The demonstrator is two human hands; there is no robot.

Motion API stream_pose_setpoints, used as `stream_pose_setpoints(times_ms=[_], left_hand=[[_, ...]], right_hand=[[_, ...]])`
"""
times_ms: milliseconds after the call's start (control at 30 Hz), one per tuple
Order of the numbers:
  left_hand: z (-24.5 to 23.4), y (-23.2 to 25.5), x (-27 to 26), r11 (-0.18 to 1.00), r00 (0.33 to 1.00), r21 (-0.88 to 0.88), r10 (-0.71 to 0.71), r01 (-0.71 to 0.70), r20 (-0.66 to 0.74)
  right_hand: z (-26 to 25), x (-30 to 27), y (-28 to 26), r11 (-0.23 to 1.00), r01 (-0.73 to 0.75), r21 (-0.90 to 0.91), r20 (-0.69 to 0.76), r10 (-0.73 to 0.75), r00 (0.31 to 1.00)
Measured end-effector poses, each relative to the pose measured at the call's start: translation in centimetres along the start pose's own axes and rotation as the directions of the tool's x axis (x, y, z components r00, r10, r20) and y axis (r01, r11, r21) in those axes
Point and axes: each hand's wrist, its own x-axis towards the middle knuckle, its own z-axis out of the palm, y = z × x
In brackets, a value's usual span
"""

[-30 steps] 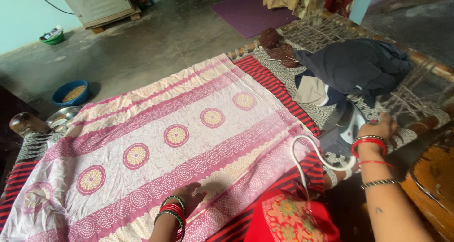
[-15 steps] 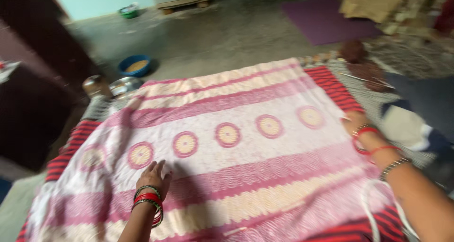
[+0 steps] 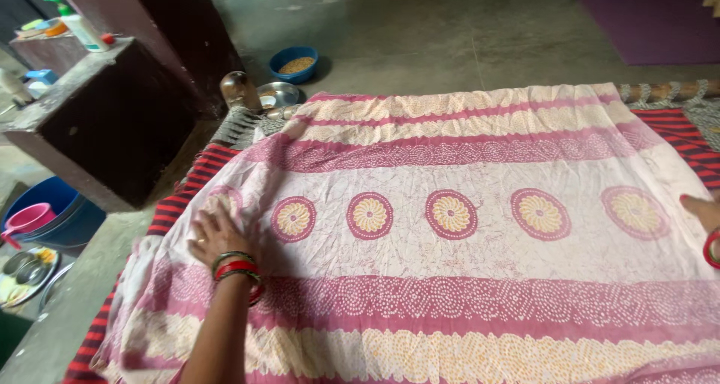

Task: The person irons a large patterned cloth laid on a woven cot. They repeatedly smooth the fabric with an electric iron, repositioning the cloth and ironing different sections to remove wrinkles.

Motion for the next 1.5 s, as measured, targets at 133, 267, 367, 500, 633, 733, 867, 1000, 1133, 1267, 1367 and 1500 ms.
stream_pose_setpoints(times_ms=[133,267,367,500,633,733,867,1000,1133,1267,1367,1500], left_hand=[[2.5,-2.5,5.0,1.000,1.000,-0.014,-0.006,0.006,-0.024],[2.5,-3.8,9.1,0.993,0.958,0.080,-0.105,0.087,0.266],[2.0,-4.5,9.6,0.985,0.959,0.174,-0.042,-0.008,0.282],[0.7,-4.9,9.2,0.997,0.998,-0.060,0.055,-0.056,-0.015],[-1.6,-4.8,8.8,0.955,0.973,-0.279,0.033,-0.098,-0.228],[-3.8,-4.4,8.5,0.940,0.952,-0.327,-0.009,-0.096,-0.306],[-6.3,-6.8,6.4,0.887,0.920,-0.460,-0.150,-0.036,-0.363],[-8.2,-13.0,2.2,0.941,0.882,-0.326,-0.075,-0.093,-0.466],[-6.9,-19.6,-4.9,0.994,0.926,-0.060,0.064,-0.093,-0.373],[-5.6,-23.6,-7.3,1.000,1.000,-0.010,0.023,-0.023,-0.010],[-5.0,-23.7,-7.4,0.987,0.974,0.163,-0.046,0.010,0.223],[-7.0,-20.8,-6.9,0.931,0.928,0.364,-0.112,-0.027,0.356]], right_hand=[[-1.1,1.3,1.2,0.980,-0.056,0.191,0.022,0.053,0.998],[-1.0,3.5,-0.3,0.993,0.020,0.114,0.005,-0.021,1.000],[-1.0,5.5,-2.3,0.995,0.066,0.075,0.031,-0.069,0.997],[-0.8,7.0,-4.8,0.958,0.128,-0.257,0.016,-0.128,0.992],[-2.1,6.6,-6.0,0.999,0.052,-0.016,-0.184,-0.054,0.982],[-5.5,6.1,-5.3,0.876,0.245,0.416,-0.217,-0.166,0.962],[-9.0,3.7,-2.1,0.719,0.375,0.585,-0.276,-0.259,0.926],[-10.4,-1.4,2.1,0.636,0.325,0.700,-0.217,-0.244,0.945],[-9.1,-7.7,6.6,0.788,0.134,0.601,-0.072,-0.114,0.991],[-9.0,-10.8,9.5,0.992,0.094,0.080,-0.041,-0.091,0.995],[-9.8,-11.0,10.4,0.975,-0.109,0.191,0.238,0.061,0.969],[-10.6,-10.0,10.9,0.919,0.157,-0.361,0.135,-0.115,0.984]])
